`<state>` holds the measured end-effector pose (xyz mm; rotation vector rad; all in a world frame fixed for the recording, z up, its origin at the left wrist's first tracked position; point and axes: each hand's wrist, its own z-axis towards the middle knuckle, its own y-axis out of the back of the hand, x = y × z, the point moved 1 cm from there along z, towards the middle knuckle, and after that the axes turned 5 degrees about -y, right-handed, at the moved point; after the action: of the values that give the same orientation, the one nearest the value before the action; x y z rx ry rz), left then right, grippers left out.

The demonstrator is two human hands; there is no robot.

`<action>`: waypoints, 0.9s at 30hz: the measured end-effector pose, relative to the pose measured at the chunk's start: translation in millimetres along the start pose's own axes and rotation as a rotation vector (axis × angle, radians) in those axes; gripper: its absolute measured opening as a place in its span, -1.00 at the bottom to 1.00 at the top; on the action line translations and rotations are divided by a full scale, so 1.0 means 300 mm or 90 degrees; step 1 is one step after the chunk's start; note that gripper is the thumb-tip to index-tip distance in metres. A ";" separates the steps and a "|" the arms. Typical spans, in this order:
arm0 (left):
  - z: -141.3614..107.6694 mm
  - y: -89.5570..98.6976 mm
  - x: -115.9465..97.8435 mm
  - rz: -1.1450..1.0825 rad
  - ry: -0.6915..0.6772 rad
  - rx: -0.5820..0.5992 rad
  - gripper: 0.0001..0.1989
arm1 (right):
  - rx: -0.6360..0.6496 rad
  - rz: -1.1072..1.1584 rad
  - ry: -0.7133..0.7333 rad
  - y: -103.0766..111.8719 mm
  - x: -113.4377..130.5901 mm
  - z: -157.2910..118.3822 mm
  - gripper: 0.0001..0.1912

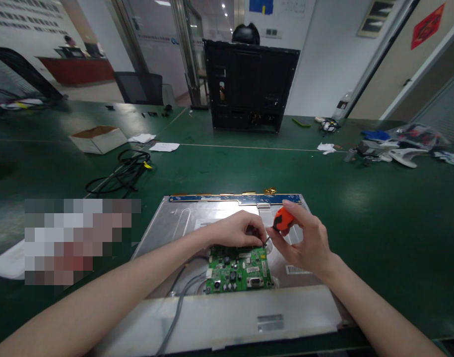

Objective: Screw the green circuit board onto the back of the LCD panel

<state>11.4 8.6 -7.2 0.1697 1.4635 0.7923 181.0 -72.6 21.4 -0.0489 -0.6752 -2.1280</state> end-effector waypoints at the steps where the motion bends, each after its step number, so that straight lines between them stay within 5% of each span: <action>1: 0.000 0.000 0.000 0.000 0.000 0.001 -0.98 | 0.002 0.001 0.002 0.001 0.001 0.001 -0.33; 27: 0.000 -0.001 -0.001 0.001 0.007 0.005 -0.97 | 0.005 0.004 -0.010 0.001 -0.003 -0.001 -0.34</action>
<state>11.6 8.4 -7.1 0.1736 1.4772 0.7898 181.8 -72.3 21.1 -0.0639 -0.6923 -2.1202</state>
